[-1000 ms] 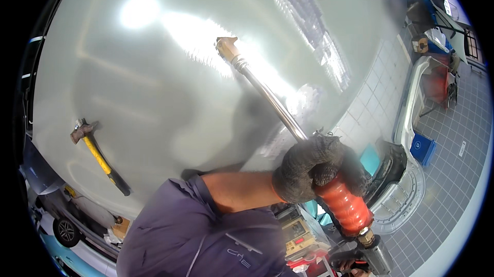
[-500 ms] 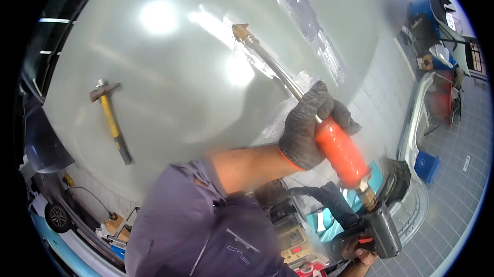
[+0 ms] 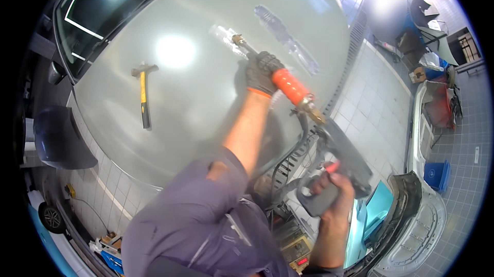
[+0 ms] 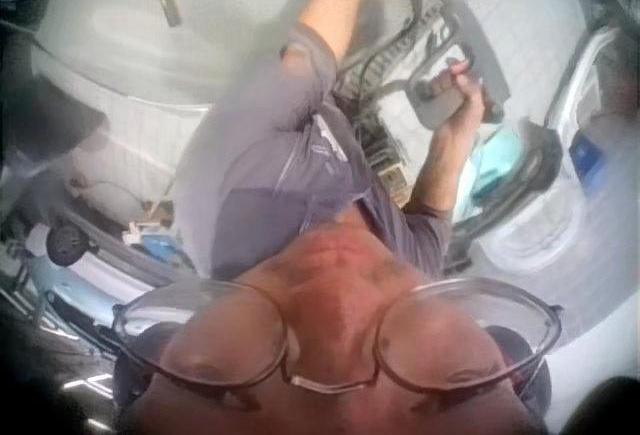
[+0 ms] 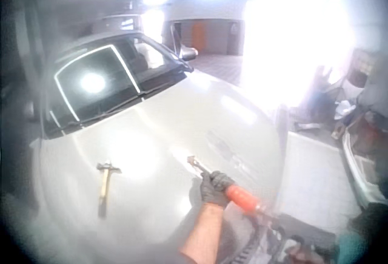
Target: The person uses a hammer and a pneumatic heat gun to repair a dent on a car hood. They repeatedly tap the metal surface with the hammer and apply heat with the gun, checking the surface with their hand between actions.
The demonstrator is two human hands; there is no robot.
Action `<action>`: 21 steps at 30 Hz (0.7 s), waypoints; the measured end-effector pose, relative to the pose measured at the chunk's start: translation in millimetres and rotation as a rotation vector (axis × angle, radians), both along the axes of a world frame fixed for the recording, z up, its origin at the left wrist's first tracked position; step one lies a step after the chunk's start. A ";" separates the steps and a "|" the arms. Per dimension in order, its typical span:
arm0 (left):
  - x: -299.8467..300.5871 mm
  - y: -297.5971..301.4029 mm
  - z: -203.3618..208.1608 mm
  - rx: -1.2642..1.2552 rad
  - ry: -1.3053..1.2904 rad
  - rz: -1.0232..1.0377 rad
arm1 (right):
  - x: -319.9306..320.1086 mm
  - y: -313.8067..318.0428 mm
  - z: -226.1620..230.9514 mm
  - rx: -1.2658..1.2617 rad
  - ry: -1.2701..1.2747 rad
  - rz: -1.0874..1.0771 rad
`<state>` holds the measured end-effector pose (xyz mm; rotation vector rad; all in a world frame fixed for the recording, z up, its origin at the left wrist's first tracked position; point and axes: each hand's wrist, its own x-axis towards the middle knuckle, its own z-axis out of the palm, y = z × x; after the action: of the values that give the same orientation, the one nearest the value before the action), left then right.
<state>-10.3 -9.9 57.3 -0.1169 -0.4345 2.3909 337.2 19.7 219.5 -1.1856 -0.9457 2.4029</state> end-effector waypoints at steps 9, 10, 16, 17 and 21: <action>-37.1 -50.4 35.2 -0.743 -0.085 -0.291 | 23.6 0.6 -20.8 1.254 0.024 0.595; -29.4 -64.6 28.9 -0.594 0.026 -0.287 | 13.5 0.8 1.1 1.347 0.034 0.752; -2.8 -49.9 22.5 0.478 -0.030 -0.137 | 8.9 -4.7 21.7 1.174 -0.109 0.718; -1.5 -41.8 26.9 0.627 -0.077 -0.149 | 24.5 3.5 1.9 1.085 -0.094 0.614; -7.9 -17.0 72.4 -0.718 -0.265 -0.154 | 1.0 19.5 13.5 0.336 -0.022 0.219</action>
<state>-18.2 -26.8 129.7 -0.7619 0.3262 2.2747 338.3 39.1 232.9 -1.0302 -1.4850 2.2668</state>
